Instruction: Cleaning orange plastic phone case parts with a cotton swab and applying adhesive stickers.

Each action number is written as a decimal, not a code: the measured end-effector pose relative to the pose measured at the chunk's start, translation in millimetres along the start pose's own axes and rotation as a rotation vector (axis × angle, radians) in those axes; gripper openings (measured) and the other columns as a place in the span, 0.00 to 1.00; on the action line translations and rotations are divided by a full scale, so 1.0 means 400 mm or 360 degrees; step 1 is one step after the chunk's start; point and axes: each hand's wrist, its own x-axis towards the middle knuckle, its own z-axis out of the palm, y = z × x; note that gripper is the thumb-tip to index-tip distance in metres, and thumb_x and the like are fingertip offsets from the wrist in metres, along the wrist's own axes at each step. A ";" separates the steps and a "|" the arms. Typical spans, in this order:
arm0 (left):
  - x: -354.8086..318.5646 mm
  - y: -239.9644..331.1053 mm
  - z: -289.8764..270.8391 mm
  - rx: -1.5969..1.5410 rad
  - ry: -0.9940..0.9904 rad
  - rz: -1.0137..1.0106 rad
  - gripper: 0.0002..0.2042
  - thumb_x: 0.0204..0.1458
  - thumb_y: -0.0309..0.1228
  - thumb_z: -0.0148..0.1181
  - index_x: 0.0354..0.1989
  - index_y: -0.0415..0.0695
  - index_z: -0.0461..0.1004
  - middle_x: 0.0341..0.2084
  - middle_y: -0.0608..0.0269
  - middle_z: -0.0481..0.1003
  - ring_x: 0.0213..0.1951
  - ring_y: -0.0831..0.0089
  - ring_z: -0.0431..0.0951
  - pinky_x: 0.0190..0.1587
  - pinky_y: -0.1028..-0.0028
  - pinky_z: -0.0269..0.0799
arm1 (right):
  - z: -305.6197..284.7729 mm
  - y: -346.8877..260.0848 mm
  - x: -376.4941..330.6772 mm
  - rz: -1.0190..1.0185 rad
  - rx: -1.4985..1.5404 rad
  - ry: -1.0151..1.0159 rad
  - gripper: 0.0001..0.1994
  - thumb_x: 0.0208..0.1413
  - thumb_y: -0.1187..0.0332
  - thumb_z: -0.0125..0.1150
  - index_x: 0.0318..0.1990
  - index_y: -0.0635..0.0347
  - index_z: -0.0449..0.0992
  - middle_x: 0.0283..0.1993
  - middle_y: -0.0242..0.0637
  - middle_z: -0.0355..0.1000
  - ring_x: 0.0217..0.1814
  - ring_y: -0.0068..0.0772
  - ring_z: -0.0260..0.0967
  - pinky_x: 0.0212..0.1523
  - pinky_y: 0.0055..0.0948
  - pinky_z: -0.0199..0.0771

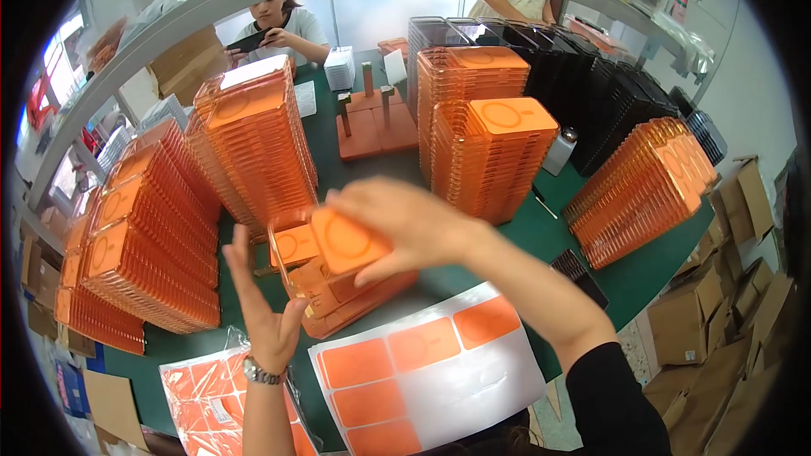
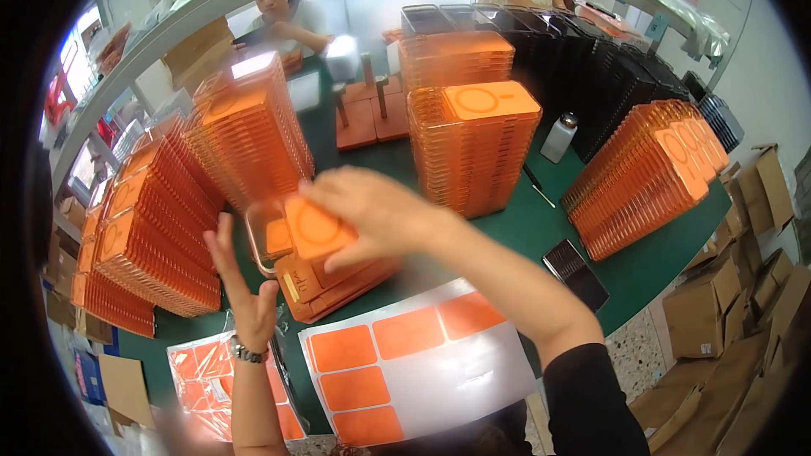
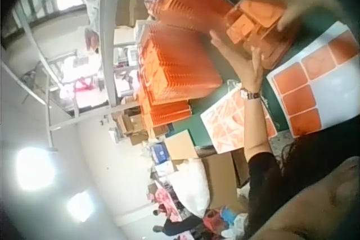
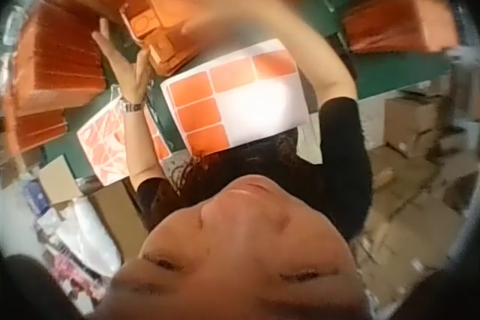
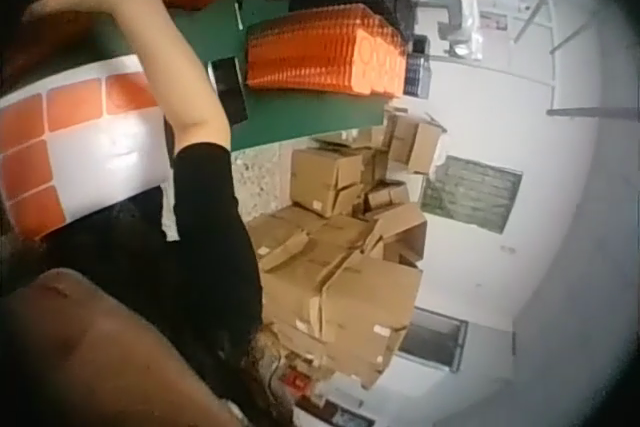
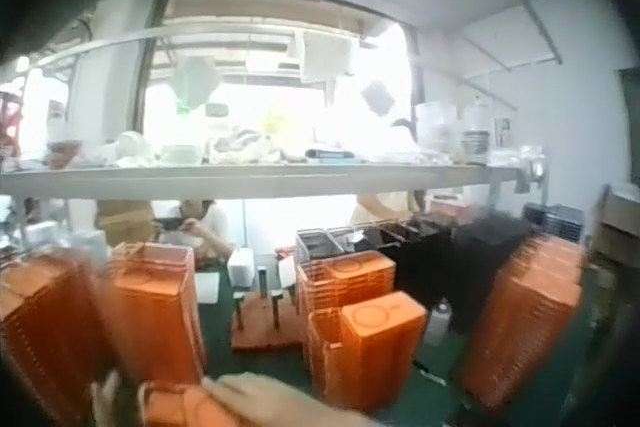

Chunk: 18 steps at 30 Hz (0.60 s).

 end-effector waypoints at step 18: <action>-0.300 0.124 -0.044 -0.0206 -0.0692 -0.0714 0.23 0.53 0.25 0.65 0.59 0.39 0.72 0.56 0.49 0.74 0.58 0.51 0.74 0.60 0.62 0.69 | -0.552 0.162 -0.068 0.1237 -0.0275 -0.0711 0.45 0.39 0.55 0.79 0.65 0.61 0.66 0.64 0.43 0.68 0.67 0.38 0.63 0.68 0.31 0.59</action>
